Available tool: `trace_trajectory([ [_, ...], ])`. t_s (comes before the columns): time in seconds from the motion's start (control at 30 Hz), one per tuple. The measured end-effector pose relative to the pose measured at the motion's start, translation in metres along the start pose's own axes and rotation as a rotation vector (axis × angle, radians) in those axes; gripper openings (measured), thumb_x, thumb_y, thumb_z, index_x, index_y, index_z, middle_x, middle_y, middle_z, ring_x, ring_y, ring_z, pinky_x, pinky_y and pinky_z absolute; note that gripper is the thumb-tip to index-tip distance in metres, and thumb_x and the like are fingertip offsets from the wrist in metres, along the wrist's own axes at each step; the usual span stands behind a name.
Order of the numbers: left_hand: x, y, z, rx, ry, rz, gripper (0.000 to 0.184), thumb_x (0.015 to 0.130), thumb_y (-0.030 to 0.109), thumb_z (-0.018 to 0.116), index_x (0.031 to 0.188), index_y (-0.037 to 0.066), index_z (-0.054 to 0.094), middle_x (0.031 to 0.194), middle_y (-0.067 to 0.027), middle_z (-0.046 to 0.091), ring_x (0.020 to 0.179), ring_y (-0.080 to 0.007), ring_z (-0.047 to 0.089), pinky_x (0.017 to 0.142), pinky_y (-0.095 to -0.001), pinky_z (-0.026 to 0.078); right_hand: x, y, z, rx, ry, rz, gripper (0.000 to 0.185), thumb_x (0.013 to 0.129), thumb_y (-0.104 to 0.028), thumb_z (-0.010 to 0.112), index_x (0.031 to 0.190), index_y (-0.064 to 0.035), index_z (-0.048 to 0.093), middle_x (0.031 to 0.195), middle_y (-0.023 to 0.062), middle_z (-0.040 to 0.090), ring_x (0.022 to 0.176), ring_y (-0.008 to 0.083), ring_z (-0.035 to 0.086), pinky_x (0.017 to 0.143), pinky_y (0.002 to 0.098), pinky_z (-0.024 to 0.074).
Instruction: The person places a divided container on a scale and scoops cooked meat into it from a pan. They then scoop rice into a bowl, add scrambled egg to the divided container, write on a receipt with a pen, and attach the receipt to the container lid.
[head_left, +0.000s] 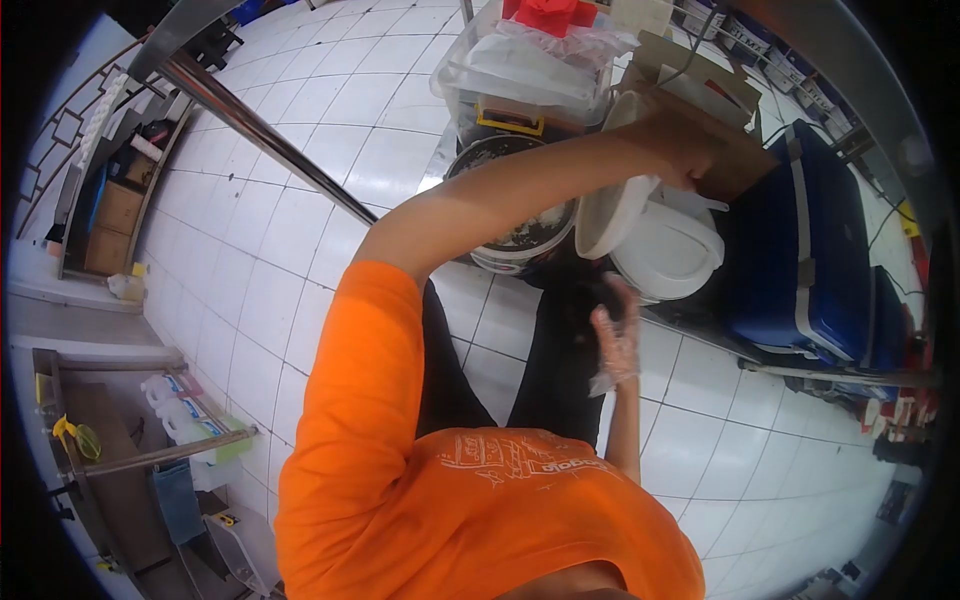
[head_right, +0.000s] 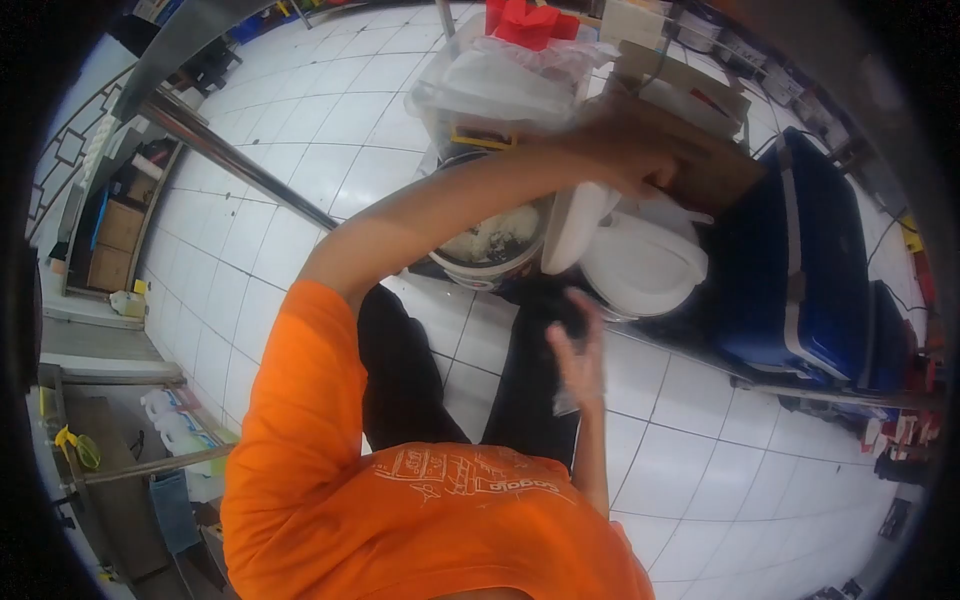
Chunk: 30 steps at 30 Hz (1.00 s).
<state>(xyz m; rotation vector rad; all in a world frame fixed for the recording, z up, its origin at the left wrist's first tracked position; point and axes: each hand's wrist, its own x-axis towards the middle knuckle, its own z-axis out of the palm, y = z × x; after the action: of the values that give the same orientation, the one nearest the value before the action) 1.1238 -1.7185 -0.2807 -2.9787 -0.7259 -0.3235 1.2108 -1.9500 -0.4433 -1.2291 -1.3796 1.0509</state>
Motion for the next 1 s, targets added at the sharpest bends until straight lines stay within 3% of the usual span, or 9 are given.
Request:
trace_trajectory([
  [0.17,-0.011,-0.029,-0.023,-0.506,0.381,0.208,0.026,0.086,0.039,0.061,0.099,0.019,0.074,0.093,-0.0068,0.071,0.087,-0.0256,0.067,0.081,-0.0341,0.052,0.034,-0.023,0.093,0.007,-0.288,-0.102,0.058,0.088,-0.039,0.065,0.132,-0.0057,0.047,0.131,0.0163,0.05,0.127,0.0287,0.045,0.107,0.0395,0.0331],
  [0.3,-0.129,-0.015,-0.057,-0.637,0.989,-0.401,0.021,0.086,0.015,0.064,0.106,0.01,0.07,0.099,-0.0091,0.071,0.092,-0.0178,0.066,0.086,-0.0307,0.049,0.14,0.021,0.153,-0.033,-0.221,-0.217,0.063,0.08,-0.034,0.075,0.13,-0.0066,0.048,0.128,0.0165,0.053,0.124,0.0287,0.049,0.105,0.0383,0.0362],
  [0.37,-0.202,-0.002,-0.017,-0.855,1.376,-0.79,0.03,0.09,0.01,0.056,0.119,0.001,0.059,0.111,-0.0114,0.064,0.103,-0.022,0.06,0.093,-0.033,0.046,0.185,0.043,0.178,-0.365,-0.307,-0.175,0.071,0.074,-0.035,0.08,0.131,-0.0068,0.047,0.13,0.0171,0.052,0.123,0.0297,0.05,0.105,0.0395,0.0375],
  [0.43,-0.264,0.002,0.086,-0.481,1.693,-1.365,0.038,0.093,0.007,0.047,0.13,-0.001,0.047,0.129,-0.0163,0.051,0.125,-0.0257,0.046,0.108,-0.0361,0.033,0.209,0.062,0.197,-0.488,-0.409,-0.049,0.074,0.074,-0.04,0.079,0.133,-0.0102,0.046,0.133,0.0187,0.05,0.123,0.034,0.049,0.106,0.0409,0.037],
  [0.5,-0.3,0.025,0.166,-0.882,1.495,-1.801,0.051,0.102,0.033,0.035,0.142,0.0,0.037,0.144,-0.0141,0.04,0.126,-0.0246,0.044,0.105,-0.0359,0.035,0.215,0.081,0.206,-0.611,-0.469,0.0,0.073,0.076,-0.043,0.077,0.133,-0.011,0.045,0.136,0.02,0.048,0.124,0.0367,0.048,0.106,0.0417,0.0365],
  [0.57,-0.275,0.053,0.127,-1.465,1.088,-1.978,0.059,0.102,0.043,0.031,0.145,0.003,0.035,0.147,-0.0149,0.037,0.131,-0.027,0.041,0.105,-0.0383,0.034,0.214,0.094,0.211,-0.732,-0.49,-0.031,0.07,0.079,-0.043,0.073,0.133,-0.0091,0.044,0.137,0.0211,0.048,0.126,0.0375,0.047,0.107,0.0419,0.0359],
  [0.67,-0.287,0.033,0.205,-1.053,1.042,-1.639,0.056,0.102,0.036,0.022,0.131,-0.005,0.046,0.134,-0.0187,0.051,0.128,-0.0293,0.046,0.107,-0.0365,0.035,0.209,0.067,0.215,-0.898,-0.478,0.121,0.066,0.085,-0.045,0.065,0.134,-0.0047,0.044,0.139,0.0223,0.046,0.129,0.0375,0.045,0.108,0.0422,0.035],
  [0.8,-0.308,0.04,0.2,-1.498,1.195,-1.644,0.057,0.1,0.046,0.03,0.142,0.008,0.036,0.14,-0.0177,0.045,0.122,-0.0347,0.049,0.093,-0.0429,0.043,0.213,0.098,0.206,-0.832,-0.61,-0.016,0.063,0.092,-0.045,0.055,0.133,0.0019,0.044,0.138,0.0256,0.046,0.129,0.0393,0.043,0.108,0.0421,0.0341],
  [1.0,-0.298,0.036,0.204,-1.422,1.447,-1.755,0.052,0.099,0.041,0.033,0.137,0.006,0.028,0.13,-0.02,0.053,0.092,-0.0341,0.066,0.083,-0.0393,0.049,0.21,0.111,0.212,-0.849,-0.636,-0.046,0.06,0.096,-0.046,0.048,0.128,0.0051,0.047,0.132,0.03,0.048,0.125,0.0422,0.045,0.106,0.043,0.0354],
])
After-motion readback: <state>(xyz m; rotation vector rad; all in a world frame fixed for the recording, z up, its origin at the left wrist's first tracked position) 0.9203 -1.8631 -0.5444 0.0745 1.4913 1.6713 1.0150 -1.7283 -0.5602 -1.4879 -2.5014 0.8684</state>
